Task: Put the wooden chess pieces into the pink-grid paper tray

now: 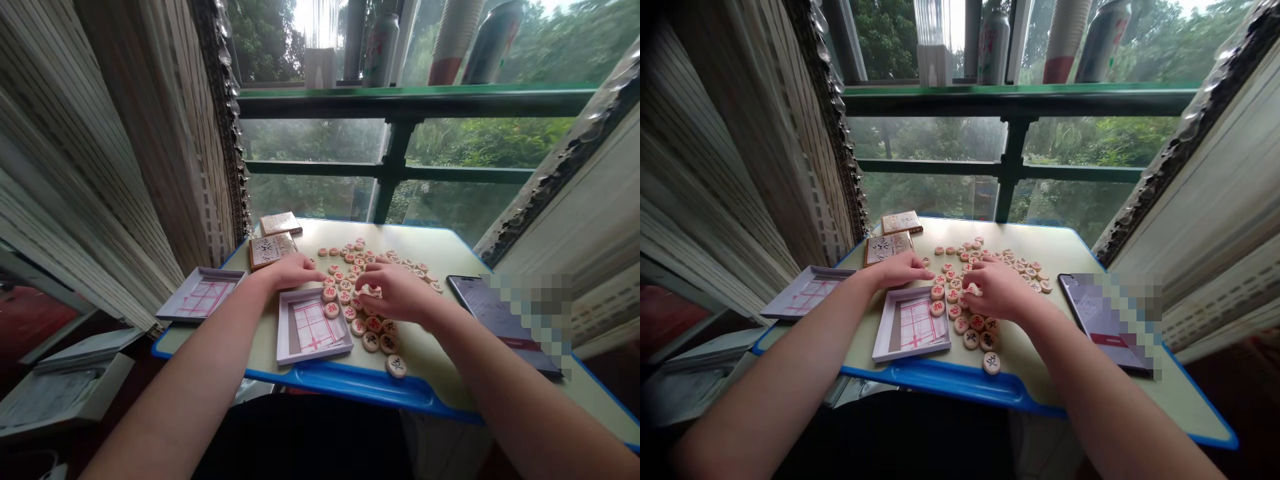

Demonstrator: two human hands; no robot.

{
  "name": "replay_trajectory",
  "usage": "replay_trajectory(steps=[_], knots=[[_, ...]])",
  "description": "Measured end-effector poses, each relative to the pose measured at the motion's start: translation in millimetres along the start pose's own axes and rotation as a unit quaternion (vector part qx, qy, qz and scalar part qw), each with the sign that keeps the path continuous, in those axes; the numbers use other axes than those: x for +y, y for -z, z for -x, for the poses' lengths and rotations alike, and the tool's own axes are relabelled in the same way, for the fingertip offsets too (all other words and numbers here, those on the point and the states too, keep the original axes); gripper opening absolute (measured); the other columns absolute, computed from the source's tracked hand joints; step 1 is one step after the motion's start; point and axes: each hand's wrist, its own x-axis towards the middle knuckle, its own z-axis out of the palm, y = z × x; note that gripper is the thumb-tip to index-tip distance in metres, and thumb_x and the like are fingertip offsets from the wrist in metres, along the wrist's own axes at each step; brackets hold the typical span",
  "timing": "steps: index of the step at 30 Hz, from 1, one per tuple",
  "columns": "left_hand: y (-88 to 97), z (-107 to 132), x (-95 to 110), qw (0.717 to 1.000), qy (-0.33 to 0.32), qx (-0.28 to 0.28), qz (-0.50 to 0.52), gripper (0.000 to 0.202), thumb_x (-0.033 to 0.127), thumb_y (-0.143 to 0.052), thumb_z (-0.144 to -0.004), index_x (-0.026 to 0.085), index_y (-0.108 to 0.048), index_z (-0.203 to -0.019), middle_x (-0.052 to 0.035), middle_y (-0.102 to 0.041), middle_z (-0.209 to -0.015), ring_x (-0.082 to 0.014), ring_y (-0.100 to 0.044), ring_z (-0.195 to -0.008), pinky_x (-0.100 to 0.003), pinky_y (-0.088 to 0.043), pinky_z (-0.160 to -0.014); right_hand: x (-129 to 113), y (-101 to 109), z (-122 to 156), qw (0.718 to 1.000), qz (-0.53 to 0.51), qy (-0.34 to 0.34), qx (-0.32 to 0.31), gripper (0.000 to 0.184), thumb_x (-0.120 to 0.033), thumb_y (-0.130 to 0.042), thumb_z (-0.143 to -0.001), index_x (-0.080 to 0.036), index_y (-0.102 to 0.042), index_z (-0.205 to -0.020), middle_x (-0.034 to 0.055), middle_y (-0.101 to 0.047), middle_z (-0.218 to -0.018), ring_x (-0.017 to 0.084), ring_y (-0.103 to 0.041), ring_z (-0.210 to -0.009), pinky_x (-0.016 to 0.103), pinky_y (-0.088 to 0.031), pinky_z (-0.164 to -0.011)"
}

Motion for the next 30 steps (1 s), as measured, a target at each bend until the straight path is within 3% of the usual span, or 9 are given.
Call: replay_trajectory(steps=[6, 12, 19, 24, 30], knots=[[-1.1, 4.3, 1.1, 0.998, 0.034, -0.058, 0.02, 0.051, 0.062, -0.063, -0.062, 0.02, -0.038, -0.048, 0.0033, -0.037, -0.043, -0.0108, -0.035, -0.042, -0.028, -0.02, -0.045, -5.4, -5.4, 3.0, 0.997, 0.003, -0.043, -0.06, 0.023, -0.036, -0.057, -0.079, -0.024, -0.072, -0.091, 0.0067, -0.068, -0.089, 0.025, -0.057, -0.093, 0.034, -0.044, -0.076], [-1.6, 4.5, -1.9, 0.997, -0.027, -0.074, 0.018, 0.036, 0.05, -0.073, -0.057, 0.018, -0.058, -0.058, 0.0031, -0.049, -0.053, -0.0103, -0.041, -0.051, -0.025, -0.024, -0.047, -0.8, -15.3, -0.9, 0.997, 0.015, -0.048, -0.065, 0.022, -0.032, -0.055, -0.081, -0.025, -0.072, -0.092, 0.0065, -0.069, -0.086, 0.023, -0.057, -0.091, 0.031, -0.044, -0.077], [7.4, 7.6, -2.8, 0.985, -0.031, -0.16, 0.048, 0.034, 0.035, -0.07, -0.063, 0.02, -0.072, -0.094, -0.0001, -0.065, -0.076, -0.0135, -0.055, -0.067, -0.023, -0.037, -0.058, 2.1, -21.5, -2.8, 0.998, 0.005, -0.054, -0.044, 0.02, -0.032, -0.057, -0.079, -0.024, -0.072, -0.088, 0.0049, -0.068, -0.083, 0.02, -0.057, -0.084, 0.028, -0.043, -0.07], [8.3, 6.4, -4.8, 0.988, -0.039, -0.15, 0.007, 0.034, 0.037, -0.068, -0.067, 0.02, -0.073, -0.096, -0.0017, -0.068, -0.085, -0.0152, -0.057, -0.077, -0.024, -0.04, -0.067, 3.5, -21.8, -2.3, 0.997, -0.013, -0.07, -0.028, 0.019, -0.031, -0.058, -0.076, -0.022, -0.07, -0.089, 0.0045, -0.066, -0.084, 0.019, -0.056, -0.079, 0.028, -0.042, -0.066], [7.1, 6.1, -5.3, 0.989, -0.036, -0.143, 0.011, 0.032, 0.037, -0.068, -0.069, 0.02, -0.074, -0.095, -0.0016, -0.07, -0.082, -0.0151, -0.057, -0.076, -0.025, -0.04, -0.069, 4.3, -21.4, -1.7, 0.997, -0.014, -0.068, -0.038, 0.02, -0.034, -0.056, -0.079, -0.022, -0.071, -0.085, 0.0053, -0.065, -0.087, 0.019, -0.057, -0.081, 0.028, -0.043, -0.067]])
